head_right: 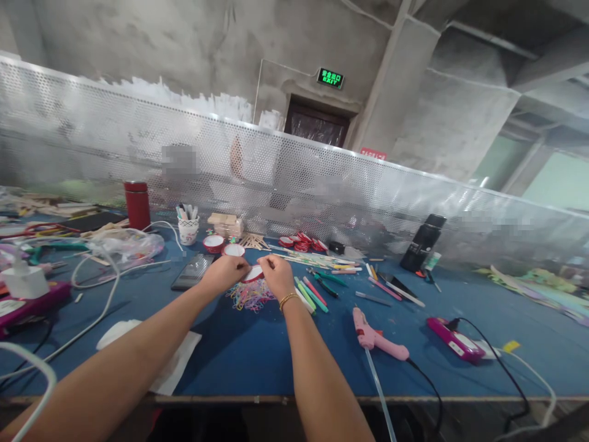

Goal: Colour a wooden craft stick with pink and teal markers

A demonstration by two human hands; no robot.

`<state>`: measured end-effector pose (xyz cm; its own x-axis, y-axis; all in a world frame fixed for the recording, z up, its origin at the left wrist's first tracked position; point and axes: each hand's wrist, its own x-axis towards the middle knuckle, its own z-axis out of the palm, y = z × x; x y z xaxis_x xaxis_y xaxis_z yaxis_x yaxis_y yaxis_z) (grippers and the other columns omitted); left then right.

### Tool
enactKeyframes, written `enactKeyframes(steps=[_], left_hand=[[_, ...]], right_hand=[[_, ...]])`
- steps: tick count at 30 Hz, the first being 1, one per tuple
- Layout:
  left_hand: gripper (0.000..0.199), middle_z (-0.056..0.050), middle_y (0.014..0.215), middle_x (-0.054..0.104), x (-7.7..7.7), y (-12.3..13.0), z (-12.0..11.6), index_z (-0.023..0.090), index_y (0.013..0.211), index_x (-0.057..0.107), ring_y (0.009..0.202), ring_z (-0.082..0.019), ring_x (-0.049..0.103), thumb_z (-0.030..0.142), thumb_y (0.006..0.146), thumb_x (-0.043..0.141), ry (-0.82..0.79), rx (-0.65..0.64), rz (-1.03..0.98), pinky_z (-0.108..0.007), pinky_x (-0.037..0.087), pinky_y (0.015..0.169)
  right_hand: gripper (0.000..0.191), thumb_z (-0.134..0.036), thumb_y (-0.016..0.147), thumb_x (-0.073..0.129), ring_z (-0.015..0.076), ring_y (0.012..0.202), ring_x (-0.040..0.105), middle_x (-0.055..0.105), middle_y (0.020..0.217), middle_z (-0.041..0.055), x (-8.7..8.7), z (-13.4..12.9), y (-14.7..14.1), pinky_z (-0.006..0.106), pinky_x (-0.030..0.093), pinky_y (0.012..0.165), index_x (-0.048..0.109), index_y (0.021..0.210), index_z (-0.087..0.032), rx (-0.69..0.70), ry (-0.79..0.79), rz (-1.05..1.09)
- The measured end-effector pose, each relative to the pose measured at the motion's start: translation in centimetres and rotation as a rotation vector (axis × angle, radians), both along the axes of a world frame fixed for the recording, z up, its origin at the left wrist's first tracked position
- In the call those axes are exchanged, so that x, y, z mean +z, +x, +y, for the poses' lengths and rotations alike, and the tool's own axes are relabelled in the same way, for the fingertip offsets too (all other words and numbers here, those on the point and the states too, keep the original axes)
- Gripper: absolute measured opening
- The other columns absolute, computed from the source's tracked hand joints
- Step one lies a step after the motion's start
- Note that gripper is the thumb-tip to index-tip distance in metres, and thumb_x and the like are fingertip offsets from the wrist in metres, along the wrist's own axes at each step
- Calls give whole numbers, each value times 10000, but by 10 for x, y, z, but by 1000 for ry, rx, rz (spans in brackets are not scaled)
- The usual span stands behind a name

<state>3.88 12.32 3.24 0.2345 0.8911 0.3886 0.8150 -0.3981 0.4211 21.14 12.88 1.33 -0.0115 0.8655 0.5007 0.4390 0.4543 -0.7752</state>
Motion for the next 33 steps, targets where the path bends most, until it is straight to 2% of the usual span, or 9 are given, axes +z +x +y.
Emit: enactKeyframes(steps=[6,10,14,19,26,33], left_hand=[[264,-62,747,696,-2,1,1,208,755,709,707,-175,610,341,854,503,-9,-15,56,-251,352,615],[346,-45,728,681,-4,2,4,197,798,692,680,-164,589,473,868,495,-28,-52,-37,-248,345,596],[348,-30,765,681,-4,3,8,196,861,683,695,-153,584,472,876,471,-11,-112,-157,-242,340,592],[356,-21,668,629,-1,1,15,199,768,660,619,-152,535,471,867,453,-31,-88,-114,-256,305,564],[330,-20,649,586,1,0,18,209,692,565,614,-160,519,439,877,419,1,-59,-79,-261,296,566],[314,-28,674,590,3,1,16,211,694,540,646,-172,544,412,889,398,-21,-25,-45,-265,314,584]], right_hand=[[284,-395,804,545,135,557,545,626,590,-14,-1,2,0,232,410,559,736,825,-186,19,-62,94],[279,-388,795,549,131,605,549,663,693,1,-1,3,1,224,407,563,722,852,-178,61,-39,122],[265,-378,805,537,135,653,573,672,743,9,-3,5,0,228,446,609,704,866,-181,155,-32,87],[220,-329,810,545,127,664,586,671,749,3,-6,10,-3,224,467,635,684,891,-180,181,-21,80],[226,-374,845,563,124,658,600,669,708,-7,-2,14,0,218,472,642,684,825,-185,99,-20,44],[260,-325,901,484,123,657,629,667,633,-13,11,14,23,210,471,672,698,831,-195,-147,22,41]])
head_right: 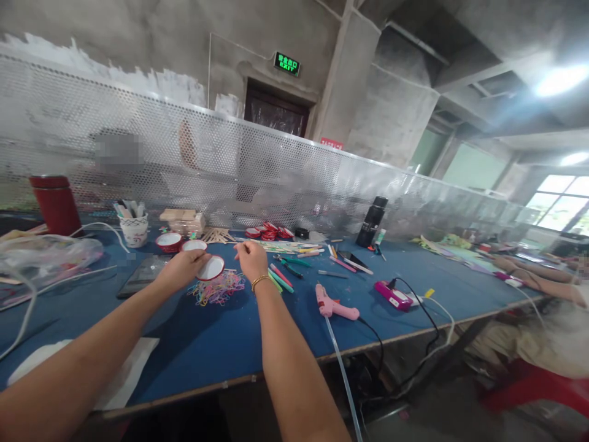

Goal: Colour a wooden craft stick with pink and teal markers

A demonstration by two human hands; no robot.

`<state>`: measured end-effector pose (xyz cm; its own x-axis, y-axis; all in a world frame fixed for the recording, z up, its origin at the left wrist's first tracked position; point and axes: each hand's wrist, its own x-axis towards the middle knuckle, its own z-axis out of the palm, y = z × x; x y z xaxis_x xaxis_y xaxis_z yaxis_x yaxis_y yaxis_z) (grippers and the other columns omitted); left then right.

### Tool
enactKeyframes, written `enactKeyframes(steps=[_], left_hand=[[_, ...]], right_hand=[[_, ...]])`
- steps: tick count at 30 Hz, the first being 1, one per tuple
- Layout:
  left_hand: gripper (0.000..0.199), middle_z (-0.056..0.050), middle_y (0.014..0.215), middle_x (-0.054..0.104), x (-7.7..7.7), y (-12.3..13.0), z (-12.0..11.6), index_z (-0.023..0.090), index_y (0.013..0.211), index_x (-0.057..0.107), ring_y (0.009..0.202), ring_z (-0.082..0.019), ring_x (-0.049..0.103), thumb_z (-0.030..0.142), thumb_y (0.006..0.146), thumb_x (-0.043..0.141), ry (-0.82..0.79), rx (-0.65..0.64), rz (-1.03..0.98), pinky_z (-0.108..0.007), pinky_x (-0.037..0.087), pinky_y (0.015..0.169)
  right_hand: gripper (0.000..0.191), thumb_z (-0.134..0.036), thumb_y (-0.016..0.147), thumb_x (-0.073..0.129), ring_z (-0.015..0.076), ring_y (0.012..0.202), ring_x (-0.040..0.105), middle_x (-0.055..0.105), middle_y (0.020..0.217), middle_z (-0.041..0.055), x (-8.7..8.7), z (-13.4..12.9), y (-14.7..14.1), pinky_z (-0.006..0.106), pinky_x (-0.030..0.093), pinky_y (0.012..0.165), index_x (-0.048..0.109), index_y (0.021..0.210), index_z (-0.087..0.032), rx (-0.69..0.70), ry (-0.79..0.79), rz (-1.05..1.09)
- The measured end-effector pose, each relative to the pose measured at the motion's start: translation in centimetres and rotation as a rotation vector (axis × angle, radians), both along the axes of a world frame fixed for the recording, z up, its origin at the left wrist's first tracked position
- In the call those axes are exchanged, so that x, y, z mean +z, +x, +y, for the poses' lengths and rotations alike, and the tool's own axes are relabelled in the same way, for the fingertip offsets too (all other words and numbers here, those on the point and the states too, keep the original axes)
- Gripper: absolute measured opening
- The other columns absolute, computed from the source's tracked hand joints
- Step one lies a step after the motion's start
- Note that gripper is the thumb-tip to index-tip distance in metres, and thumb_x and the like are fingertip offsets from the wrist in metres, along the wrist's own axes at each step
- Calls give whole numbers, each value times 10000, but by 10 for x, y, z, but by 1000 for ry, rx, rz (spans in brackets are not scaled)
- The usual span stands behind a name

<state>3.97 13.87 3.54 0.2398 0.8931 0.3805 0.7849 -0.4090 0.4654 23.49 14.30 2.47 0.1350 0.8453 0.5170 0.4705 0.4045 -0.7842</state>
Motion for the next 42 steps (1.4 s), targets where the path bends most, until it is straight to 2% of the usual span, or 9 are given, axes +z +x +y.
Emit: enactKeyframes(steps=[3,8,13,17,22,26,31,36,42], left_hand=[[313,-27,671,588,0,0,0,213,685,531,642,-171,543,410,886,396,-3,-3,4,-267,313,580],[297,-27,671,598,2,2,1,215,676,528,646,-172,545,406,868,407,17,-26,1,-268,316,583],[309,-33,696,622,1,0,3,216,713,570,661,-180,556,423,872,404,41,8,-24,-272,320,590],[321,-58,850,682,-2,-6,11,210,902,637,768,-202,602,432,879,407,70,162,-177,-267,364,635],[336,-74,916,699,-3,-9,14,188,1025,628,770,-208,627,431,873,452,1,237,-322,-268,395,625],[341,-71,916,697,-2,-7,10,177,1120,612,771,-207,630,358,861,484,19,227,-333,-272,408,624],[363,-52,904,692,-1,-6,6,193,1177,617,772,-198,627,297,855,487,26,193,-356,-268,412,633],[355,-53,921,694,-2,-5,6,201,1166,634,794,-196,621,292,858,483,36,170,-372,-270,424,662],[345,-58,949,699,-5,-5,6,219,1164,636,826,-207,634,284,859,487,36,163,-375,-273,428,657]], right_hand=[[252,-322,899,493,123,666,640,677,636,-12,0,1,1,208,473,678,701,827,-200,-24,1,-13],[257,-355,899,522,121,630,639,681,635,-8,-4,-1,-9,211,471,658,699,802,-195,82,-12,-64],[209,-368,864,594,132,702,664,712,725,1,-5,-1,-13,215,488,687,685,806,-190,114,-1,-85],[167,-312,875,572,134,734,671,723,760,4,-5,-2,-8,227,494,729,690,841,-200,35,-4,-153],[118,-214,813,621,163,841,666,747,886,6,-5,-8,-1,257,482,786,725,864,-238,-44,-115,-504],[219,-176,824,593,174,943,658,749,982,12,-9,-6,0,262,466,856,742,958,-264,-98,-188,-696],[237,-236,873,560,185,1006,642,740,1053,23,-24,11,-2,264,450,897,760,990,-287,-152,-209,-829],[210,-234,835,599,212,988,628,738,1012,47,-32,17,-8,285,456,856,778,927,-296,-174,-216,-880],[164,-238,844,594,199,987,620,731,1002,38,-27,13,-7,288,442,844,748,882,-279,-223,-228,-873]])
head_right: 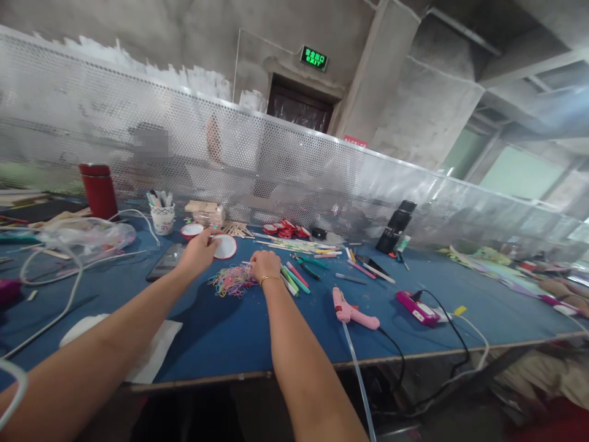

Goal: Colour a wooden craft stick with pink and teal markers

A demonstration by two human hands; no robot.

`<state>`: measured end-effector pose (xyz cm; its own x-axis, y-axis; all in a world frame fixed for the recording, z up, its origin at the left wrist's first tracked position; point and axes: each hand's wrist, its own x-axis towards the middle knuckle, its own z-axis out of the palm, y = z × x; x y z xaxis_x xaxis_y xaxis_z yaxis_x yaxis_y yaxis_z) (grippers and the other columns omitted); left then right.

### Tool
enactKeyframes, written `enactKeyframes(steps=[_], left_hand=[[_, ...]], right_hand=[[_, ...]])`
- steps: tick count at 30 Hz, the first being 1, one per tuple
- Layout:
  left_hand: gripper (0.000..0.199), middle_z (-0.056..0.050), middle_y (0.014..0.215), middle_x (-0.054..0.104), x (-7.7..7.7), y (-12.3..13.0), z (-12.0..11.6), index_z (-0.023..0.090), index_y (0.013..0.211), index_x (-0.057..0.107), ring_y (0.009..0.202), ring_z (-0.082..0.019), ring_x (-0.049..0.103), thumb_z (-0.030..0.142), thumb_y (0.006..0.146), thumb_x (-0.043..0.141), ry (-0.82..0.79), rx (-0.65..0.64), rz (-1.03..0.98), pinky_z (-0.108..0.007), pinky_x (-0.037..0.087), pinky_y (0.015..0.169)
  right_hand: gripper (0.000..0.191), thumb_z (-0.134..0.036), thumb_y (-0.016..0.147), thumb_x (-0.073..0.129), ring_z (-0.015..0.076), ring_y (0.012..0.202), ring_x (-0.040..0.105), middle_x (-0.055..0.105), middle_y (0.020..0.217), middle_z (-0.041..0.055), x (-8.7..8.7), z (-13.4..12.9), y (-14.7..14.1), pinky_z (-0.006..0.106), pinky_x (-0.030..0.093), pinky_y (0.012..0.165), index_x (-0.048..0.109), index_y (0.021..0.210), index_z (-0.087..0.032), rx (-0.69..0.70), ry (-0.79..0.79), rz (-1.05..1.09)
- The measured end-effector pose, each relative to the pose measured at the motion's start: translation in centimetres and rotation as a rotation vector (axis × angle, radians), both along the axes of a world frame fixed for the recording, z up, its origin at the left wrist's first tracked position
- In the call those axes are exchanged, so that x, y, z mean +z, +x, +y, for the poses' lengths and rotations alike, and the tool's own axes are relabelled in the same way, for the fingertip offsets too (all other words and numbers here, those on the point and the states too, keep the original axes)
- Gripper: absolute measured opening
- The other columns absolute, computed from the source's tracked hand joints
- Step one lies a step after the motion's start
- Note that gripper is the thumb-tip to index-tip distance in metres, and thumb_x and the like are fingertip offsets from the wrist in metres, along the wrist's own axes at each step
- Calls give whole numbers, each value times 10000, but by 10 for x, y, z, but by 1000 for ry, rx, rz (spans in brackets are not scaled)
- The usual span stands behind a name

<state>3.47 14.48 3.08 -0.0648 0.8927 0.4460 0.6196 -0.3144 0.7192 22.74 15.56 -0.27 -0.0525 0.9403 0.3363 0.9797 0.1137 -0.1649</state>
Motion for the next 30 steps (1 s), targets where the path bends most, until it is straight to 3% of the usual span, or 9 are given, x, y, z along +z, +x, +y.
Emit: enactKeyframes(steps=[7,15,19,25,30], left_hand=[[404,-31,1034,712,0,-1,-1,244,1217,641,858,-186,642,220,849,474,-18,-30,-7,-259,455,712],[441,-22,1253,673,-8,-1,7,262,1259,655,1105,-202,618,220,857,479,20,-121,-2,-270,447,939],[441,-23,1239,682,-8,-2,7,266,1260,660,1081,-207,634,232,860,477,26,-132,7,-271,464,917],[488,-7,1228,688,-8,-3,5,284,1291,640,1030,-202,649,189,849,456,21,-128,-32,-275,478,878],[459,3,1189,706,-13,-5,13,260,1119,747,1033,-199,649,138,795,446,33,-155,-55,-253,481,860]], right_hand=[[201,-261,831,632,182,999,629,728,1042,0,9,-3,20,285,437,857,703,1017,-289,-131,94,150],[169,-262,827,629,169,981,641,745,1001,-16,8,-4,18,255,445,860,755,923,-319,-3,-16,110],[190,-297,830,645,174,1031,621,734,1054,-2,1,-1,10,255,435,898,755,982,-327,36,-56,69],[153,-243,831,609,184,989,615,727,1008,35,-5,2,4,266,429,873,756,864,-271,3,-52,62],[182,-238,859,547,189,972,622,724,1004,56,-4,4,6,263,419,841,728,858,-227,-22,-48,105]])
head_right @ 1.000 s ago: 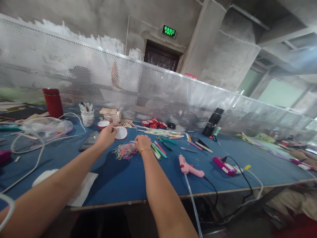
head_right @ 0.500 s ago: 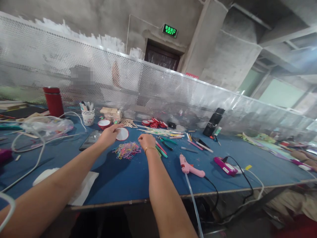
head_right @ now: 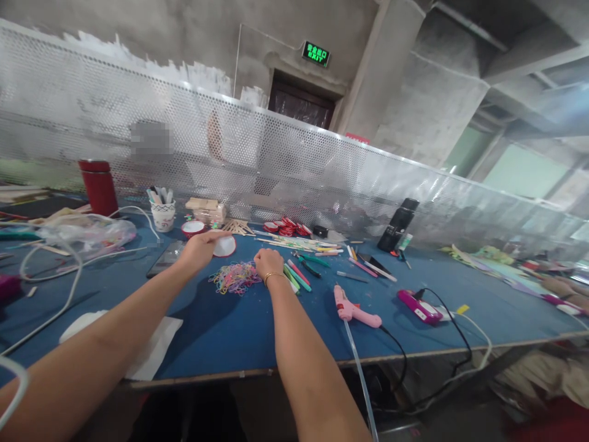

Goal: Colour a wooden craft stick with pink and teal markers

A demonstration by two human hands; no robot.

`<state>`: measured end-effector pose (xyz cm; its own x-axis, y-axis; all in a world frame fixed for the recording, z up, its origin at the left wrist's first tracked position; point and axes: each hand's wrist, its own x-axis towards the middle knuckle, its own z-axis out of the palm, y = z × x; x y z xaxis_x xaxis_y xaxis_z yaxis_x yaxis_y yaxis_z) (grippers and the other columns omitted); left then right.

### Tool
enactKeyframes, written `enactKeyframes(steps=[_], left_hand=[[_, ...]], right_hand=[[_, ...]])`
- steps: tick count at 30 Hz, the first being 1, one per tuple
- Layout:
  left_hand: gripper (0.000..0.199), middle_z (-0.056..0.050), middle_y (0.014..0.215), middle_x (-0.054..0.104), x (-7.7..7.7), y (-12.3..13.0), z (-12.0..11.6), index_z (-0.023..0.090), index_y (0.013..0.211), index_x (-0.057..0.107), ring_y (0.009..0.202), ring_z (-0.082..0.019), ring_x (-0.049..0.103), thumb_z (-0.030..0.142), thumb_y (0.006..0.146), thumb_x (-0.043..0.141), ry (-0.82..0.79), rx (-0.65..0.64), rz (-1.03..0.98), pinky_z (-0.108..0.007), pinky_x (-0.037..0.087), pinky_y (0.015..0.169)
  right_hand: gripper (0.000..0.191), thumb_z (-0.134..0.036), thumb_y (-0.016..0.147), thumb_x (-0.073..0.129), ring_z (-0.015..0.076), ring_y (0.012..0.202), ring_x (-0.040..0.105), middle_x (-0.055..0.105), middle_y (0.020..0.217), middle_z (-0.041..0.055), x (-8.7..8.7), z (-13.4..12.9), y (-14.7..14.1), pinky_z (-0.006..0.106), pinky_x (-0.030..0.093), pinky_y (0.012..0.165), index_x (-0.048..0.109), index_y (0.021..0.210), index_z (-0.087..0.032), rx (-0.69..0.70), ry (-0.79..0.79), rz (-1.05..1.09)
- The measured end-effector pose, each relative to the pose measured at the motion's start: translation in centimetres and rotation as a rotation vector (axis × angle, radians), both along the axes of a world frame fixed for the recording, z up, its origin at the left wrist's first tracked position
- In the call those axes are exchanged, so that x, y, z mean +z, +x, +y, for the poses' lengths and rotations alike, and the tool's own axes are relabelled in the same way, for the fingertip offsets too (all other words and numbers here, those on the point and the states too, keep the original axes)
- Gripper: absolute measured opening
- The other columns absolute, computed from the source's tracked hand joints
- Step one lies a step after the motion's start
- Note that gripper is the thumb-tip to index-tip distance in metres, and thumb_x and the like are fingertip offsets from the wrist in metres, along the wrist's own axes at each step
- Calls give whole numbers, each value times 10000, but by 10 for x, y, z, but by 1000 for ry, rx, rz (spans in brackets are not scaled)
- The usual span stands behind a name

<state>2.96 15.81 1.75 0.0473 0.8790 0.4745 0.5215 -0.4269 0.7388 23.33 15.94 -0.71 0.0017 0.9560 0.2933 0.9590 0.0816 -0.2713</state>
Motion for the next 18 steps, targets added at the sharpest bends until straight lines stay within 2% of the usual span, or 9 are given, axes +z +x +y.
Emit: enactKeyframes(steps=[5,12,18], left_hand=[[389,-37,1002,752,1,0,-1,210,1020,778,876,-208,673,165,781,473,-94,37,37,-276,493,755],[340,-33,1079,736,9,3,-10,225,1067,752,916,-194,666,232,820,519,-42,34,117,-266,478,825],[346,-43,1145,711,15,5,-17,222,1126,727,992,-213,646,252,832,548,21,106,125,-293,461,912]], right_hand=[[232,-255,912,462,164,921,633,723,1018,30,6,-4,0,245,422,783,682,982,-232,-7,36,68],[139,-283,832,615,191,1005,619,715,1061,23,1,-2,0,277,422,849,726,916,-282,5,-21,-22],[160,-235,860,554,220,986,621,702,1043,89,-5,-1,-5,312,428,824,713,859,-221,-27,-13,-28]])
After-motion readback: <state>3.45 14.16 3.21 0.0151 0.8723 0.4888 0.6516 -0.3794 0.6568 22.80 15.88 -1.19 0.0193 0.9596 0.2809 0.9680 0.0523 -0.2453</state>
